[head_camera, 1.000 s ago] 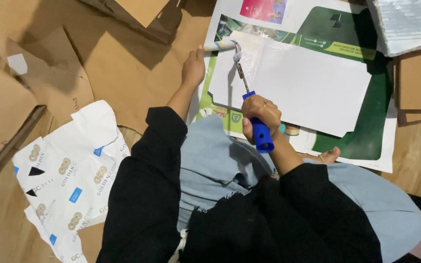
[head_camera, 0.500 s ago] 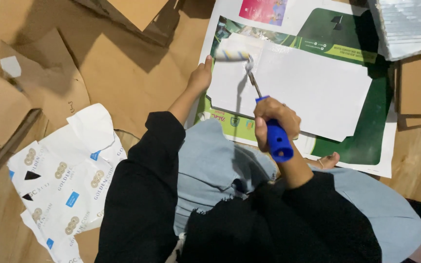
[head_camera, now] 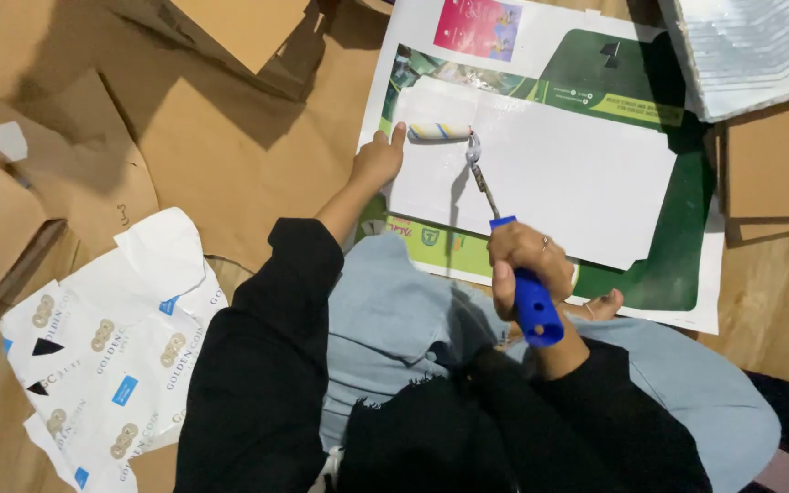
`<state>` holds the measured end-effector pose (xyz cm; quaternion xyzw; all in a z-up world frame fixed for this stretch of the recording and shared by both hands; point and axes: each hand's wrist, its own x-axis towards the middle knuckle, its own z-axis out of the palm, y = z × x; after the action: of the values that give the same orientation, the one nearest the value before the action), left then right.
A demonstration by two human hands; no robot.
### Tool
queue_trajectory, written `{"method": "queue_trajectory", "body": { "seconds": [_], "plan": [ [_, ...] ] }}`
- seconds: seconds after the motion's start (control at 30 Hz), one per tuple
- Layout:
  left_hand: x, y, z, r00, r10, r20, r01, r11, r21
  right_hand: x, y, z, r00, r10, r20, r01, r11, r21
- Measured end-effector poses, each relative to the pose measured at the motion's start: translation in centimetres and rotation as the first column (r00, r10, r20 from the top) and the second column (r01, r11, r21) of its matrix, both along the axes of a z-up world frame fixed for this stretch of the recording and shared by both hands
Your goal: The person sits on the floor and uses a small roller to apply a clear adhesive to the surface of white paper sheets. They repeatedly roll the tool back and forth to cover the paper, then lift and flip the sheets to work on different areas.
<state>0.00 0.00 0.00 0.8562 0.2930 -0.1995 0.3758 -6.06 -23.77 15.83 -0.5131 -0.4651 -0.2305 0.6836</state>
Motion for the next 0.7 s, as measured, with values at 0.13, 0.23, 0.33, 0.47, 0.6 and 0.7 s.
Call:
{"method": "queue_trajectory", "body": {
  "seconds": [0.13,0.23,0.33,0.47,0.6,0.7],
  "plan": [
    [-0.2,-0.6,0.9,1.000,-0.002,0.003,0.002,1.000,0.010,1.1,-0.1,-3.2,0.999,-0.010,-0.054,0.010,1.000,-0.009],
    [0.0,-1.1,1.9,0.999,-0.017,0.051,0.014,0.999,0.049,3.8,1.0,-3.4,0.998,-0.045,0.037,0.044,0.998,0.036],
    [-0.5,-1.0,3.7,0.997,-0.007,0.074,0.004,0.999,0.045,2.7,0.2,-2.9,0.992,-0.113,0.057,0.112,0.993,0.028],
    [-0.7,-1.1,4.6,1.000,0.013,0.022,-0.013,1.000,0.014,-1.6,-1.2,-1.2,0.991,-0.126,0.044,0.130,0.988,-0.089],
    [-0.3,-1.4,4.9,0.999,0.035,0.028,-0.036,0.999,0.035,0.0,-0.4,-2.6,0.986,-0.147,0.075,0.151,0.987,-0.050],
    [-0.6,-1.5,6.3,0.996,0.048,0.079,-0.047,0.999,-0.014,1.2,-1.0,-1.7,0.980,-0.181,-0.086,0.171,0.979,-0.111]
  ]
}}
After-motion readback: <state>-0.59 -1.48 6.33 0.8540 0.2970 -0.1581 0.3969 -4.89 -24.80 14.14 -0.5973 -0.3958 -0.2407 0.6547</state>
